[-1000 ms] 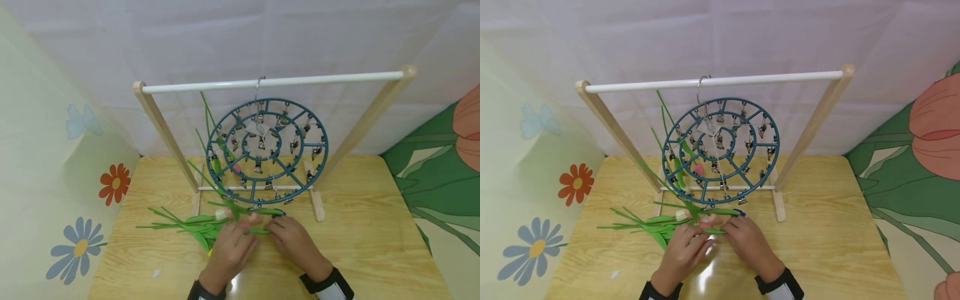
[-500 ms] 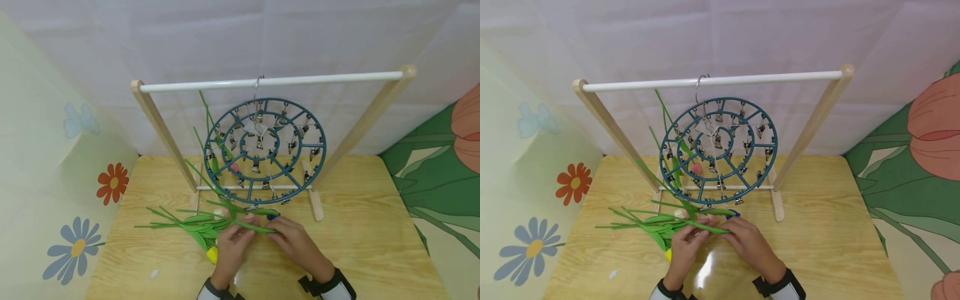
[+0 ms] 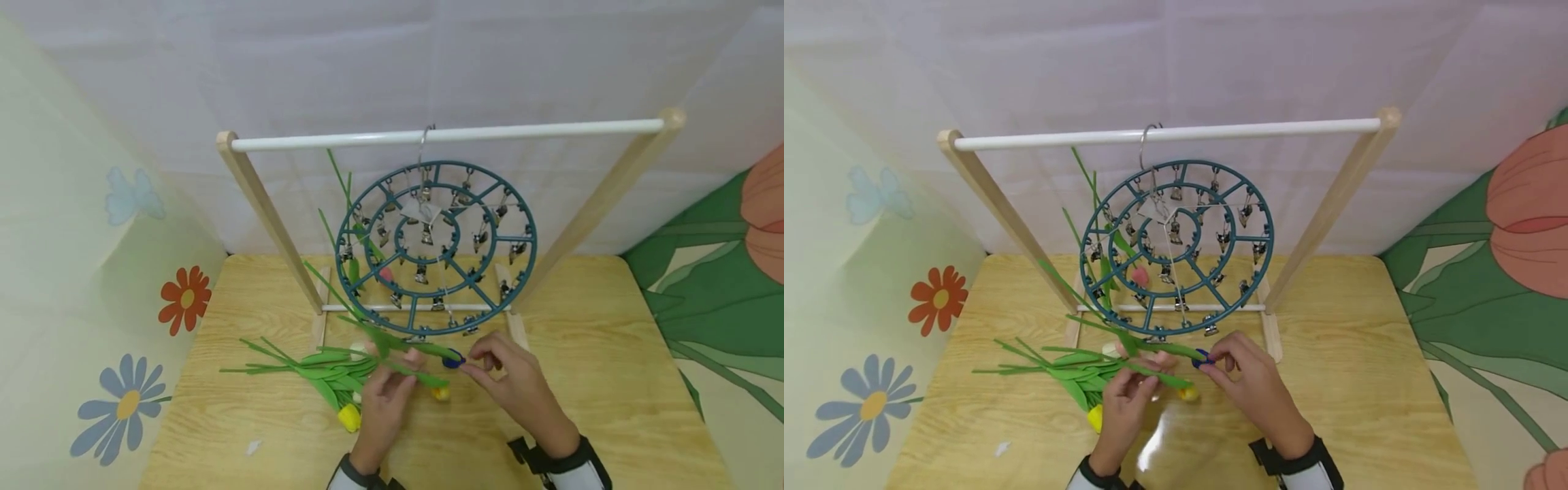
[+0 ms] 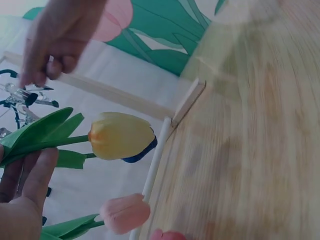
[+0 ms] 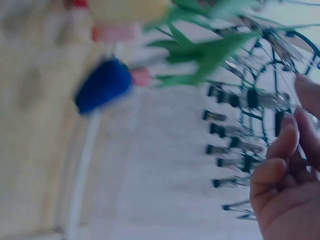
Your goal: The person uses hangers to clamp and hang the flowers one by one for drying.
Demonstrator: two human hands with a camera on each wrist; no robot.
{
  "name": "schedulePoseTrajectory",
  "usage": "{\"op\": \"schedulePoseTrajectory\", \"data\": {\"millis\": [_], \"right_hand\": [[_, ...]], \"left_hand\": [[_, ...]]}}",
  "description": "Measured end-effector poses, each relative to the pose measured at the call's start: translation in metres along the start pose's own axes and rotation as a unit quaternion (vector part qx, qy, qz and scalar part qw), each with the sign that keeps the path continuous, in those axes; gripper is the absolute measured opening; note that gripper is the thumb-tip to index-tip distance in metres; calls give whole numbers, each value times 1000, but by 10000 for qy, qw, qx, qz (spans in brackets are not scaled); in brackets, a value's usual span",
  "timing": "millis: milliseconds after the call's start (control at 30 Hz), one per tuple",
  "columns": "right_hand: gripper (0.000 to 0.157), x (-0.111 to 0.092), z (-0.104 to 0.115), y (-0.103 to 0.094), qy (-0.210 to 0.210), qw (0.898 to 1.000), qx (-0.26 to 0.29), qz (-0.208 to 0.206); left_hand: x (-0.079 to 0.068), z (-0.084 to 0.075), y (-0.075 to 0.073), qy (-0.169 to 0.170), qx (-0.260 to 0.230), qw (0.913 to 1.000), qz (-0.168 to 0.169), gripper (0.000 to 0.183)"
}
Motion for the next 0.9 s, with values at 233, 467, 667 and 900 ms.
{"op": "schedulePoseTrajectory", "data": {"millis": [233,467,667,900], "right_hand": [[56,26,-4,-20,308,9990,-323,10],[41,41,-5,-17,103,9999,28,125],[46,38,-3,-10,453,9940,989,-110],[40,34,2,-4,416,9859,1525,-549]], "left_hand": [[3,-3,2,914,1133,9893,-71,24],[7,-7,11,1560,2242,9612,-390,24],[12,-6,13,1315,1909,9722,-335,24],[15,-1,13,835,1525,9844,-267,21]]}}
Point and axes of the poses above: each hand's wrist, its own x-axis towards the middle knuckle, its own y-axis out of the palm, z = x × y, the point moved 4 cm from there along x, towards the middle knuckle, and after that the axes turned 15 degrees about -y, right-handed, at the moved point
